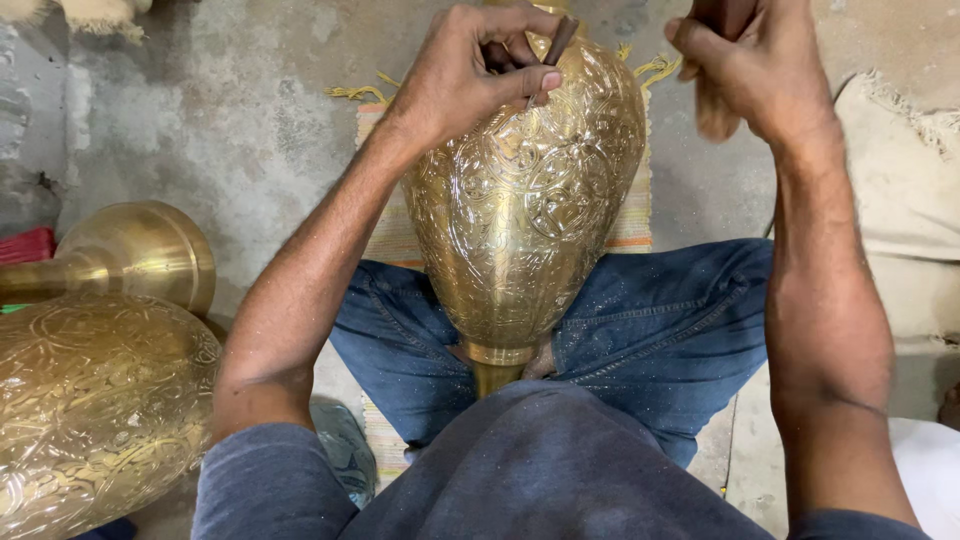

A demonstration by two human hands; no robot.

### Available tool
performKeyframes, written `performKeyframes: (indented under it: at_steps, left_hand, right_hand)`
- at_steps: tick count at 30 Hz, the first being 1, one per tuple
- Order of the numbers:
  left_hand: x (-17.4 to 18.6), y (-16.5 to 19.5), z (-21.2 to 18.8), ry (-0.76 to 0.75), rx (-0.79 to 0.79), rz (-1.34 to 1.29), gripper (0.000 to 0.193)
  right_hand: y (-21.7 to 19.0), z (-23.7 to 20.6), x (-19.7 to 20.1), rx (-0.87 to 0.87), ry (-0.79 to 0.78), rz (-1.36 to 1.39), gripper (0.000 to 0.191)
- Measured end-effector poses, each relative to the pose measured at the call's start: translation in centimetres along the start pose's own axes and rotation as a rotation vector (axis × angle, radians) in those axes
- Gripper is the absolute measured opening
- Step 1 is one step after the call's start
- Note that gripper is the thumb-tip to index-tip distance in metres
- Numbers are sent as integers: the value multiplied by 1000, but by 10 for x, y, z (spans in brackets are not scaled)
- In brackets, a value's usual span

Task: The person sits cross-legged and uses a chisel and hammer to engrave a floral pattern into a brass vase. They repeatedly strike the chisel to create fine lines and details on the vase's surface.

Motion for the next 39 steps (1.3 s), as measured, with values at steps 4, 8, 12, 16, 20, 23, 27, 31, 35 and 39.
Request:
performKeyframes:
  at_steps: [4,8,12,16,20,23,27,31,35,39]
  left_hand:
    - [1,-1,0,-5,2,-4,39]
    - [-1,-1,-1,-15,-30,-68,39]
    - [0,-1,1,-11,-34,-11,39]
    - [-2,0,0,-10,-23,-6,37]
    - [0,2,-2,-12,-25,-77,40]
    - [0,3,-2,-6,-32,22,35]
    - [0,2,-2,1,-29,30,38]
    - [0,4,-3,16,-34,79,36]
    - [1,5,-3,8,14,74,40]
    - [1,8,-5,-17,38,49,40]
  right_hand:
    - [-16,0,-12,319,-148,-265,30]
    - [10,-2,5,-24,274,246,33]
    - [-14,2,-2,240,87,-5,24]
    - [-9,0,2,110,86,-161,4]
    - [-7,-1,4,34,151,198,13]
    - [-25,-1,-5,225,-48,-270,28]
    - [-5,-10,-9,-94,-33,-57,23]
    - [-25,-9,-7,206,7,-177,25]
    - [-6,-15,-11,-71,13,60,18]
    - [-17,-16,-11,15,35,43,24]
Point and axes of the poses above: each hand's wrist, its own z-axis towards the middle knuckle, its own x-axis out of the back of the hand, y = z × x, the point moved 7 cm from there along z, towards the middle knuckle, and after that the axes turned 14 degrees about x, right-handed, at the moved point
